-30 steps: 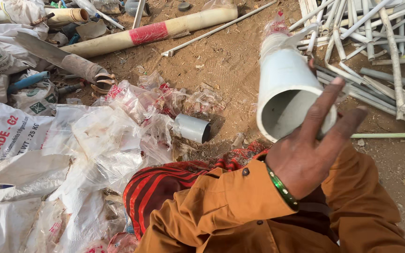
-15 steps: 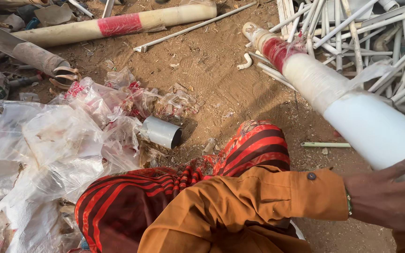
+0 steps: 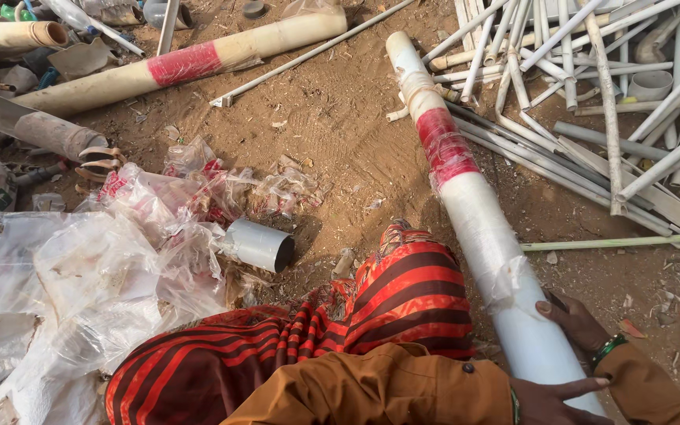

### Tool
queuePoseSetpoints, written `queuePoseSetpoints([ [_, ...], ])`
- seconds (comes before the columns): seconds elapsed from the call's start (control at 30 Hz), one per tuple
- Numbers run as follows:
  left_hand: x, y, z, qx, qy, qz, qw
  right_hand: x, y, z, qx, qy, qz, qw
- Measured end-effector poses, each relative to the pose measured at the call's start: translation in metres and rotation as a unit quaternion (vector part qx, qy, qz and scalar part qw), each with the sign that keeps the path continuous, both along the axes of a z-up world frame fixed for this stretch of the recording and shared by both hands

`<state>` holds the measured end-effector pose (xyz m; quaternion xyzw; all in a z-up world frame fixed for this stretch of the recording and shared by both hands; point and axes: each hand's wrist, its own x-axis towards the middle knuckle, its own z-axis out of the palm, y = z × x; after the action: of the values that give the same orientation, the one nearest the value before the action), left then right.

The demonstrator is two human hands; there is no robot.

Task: The person sits on the ground and uses a knife to cut plastic wrapping from a white pipe, then uses a small metal tool to scrape the surface of the pipe before fitting it into a grey coupling.

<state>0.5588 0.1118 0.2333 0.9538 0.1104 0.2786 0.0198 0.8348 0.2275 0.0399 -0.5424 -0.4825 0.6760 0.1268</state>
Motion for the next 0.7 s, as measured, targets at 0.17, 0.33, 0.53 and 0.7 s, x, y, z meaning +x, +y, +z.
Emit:
queuePoseSetpoints([
  [0.17, -0.120, 0.061, -0.004, -0.275, -0.249, 0.205, 0.906, -0.033, -0.041, -0.050, -0.003, -0.153, 0.106, 0.983],
  [0.33, -0.303, 0.113, -0.108, -0.459, -0.559, 0.421, 0.548, -0.058, -0.047, -0.086, -0.009, -0.252, 0.212, 0.944],
  [0.53, -0.406, 0.027, -0.243, -0.307, -0.049, 0.882, 0.355, -0.046, -0.006, -0.095, -0.086, -0.135, 0.213, 0.964],
  [0.7, -0.449, -0.036, -0.308, -0.366, -0.295, 0.881, 0.058, -0.060, 0.061, -0.109, -0.102, -0.230, 0.315, 0.915],
])
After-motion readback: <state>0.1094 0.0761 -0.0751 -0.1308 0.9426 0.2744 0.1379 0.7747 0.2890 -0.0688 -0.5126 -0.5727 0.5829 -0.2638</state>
